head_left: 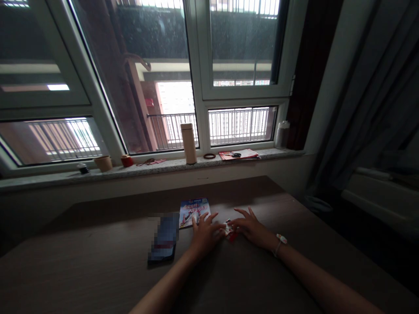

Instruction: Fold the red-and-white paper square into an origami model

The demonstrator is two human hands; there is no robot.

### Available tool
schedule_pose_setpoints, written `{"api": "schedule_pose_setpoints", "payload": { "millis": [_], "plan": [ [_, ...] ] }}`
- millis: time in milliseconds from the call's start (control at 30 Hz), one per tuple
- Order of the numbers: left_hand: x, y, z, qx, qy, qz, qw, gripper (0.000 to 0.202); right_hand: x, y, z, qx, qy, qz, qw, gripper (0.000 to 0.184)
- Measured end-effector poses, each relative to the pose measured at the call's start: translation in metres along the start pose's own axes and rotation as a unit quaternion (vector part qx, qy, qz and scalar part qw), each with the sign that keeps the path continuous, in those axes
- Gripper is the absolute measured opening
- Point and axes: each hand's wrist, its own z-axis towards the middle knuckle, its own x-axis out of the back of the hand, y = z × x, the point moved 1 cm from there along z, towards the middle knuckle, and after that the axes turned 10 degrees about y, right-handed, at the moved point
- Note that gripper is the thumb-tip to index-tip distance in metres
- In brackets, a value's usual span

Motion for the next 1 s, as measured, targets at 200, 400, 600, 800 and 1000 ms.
{"api": "schedule_pose_setpoints", "payload": {
  "millis": [200, 400, 600, 800, 1000],
  "plan": [
    [0.002, 0.003, -0.001, -0.005, 0.018, 0.006, 1.000, 0.017, -0.002, 0.003, 0.002, -0.039, 0.087, -0.061, 0.994, 0.012],
    [0.003, 0.006, -0.001, -0.006, 0.028, 0.014, 0.999, 0.017, -0.010, 0.003, 0.001, -0.103, 0.131, -0.058, 0.984, 0.011],
    [0.000, 0.008, 0.000, -0.009, 0.041, 0.021, 0.999, 0.018, -0.013, 0.001, 0.004, -0.145, 0.135, 0.002, 0.980, 0.017],
    [-0.004, 0.010, -0.001, -0.024, 0.046, 0.023, 0.998, 0.017, -0.016, -0.007, 0.003, -0.151, 0.132, -0.023, 0.979, 0.017],
    [-0.004, 0.010, -0.002, -0.030, 0.039, 0.002, 0.999, 0.011, -0.014, -0.001, 0.001, -0.163, 0.127, -0.065, 0.976, 0.024]
  ]
}}
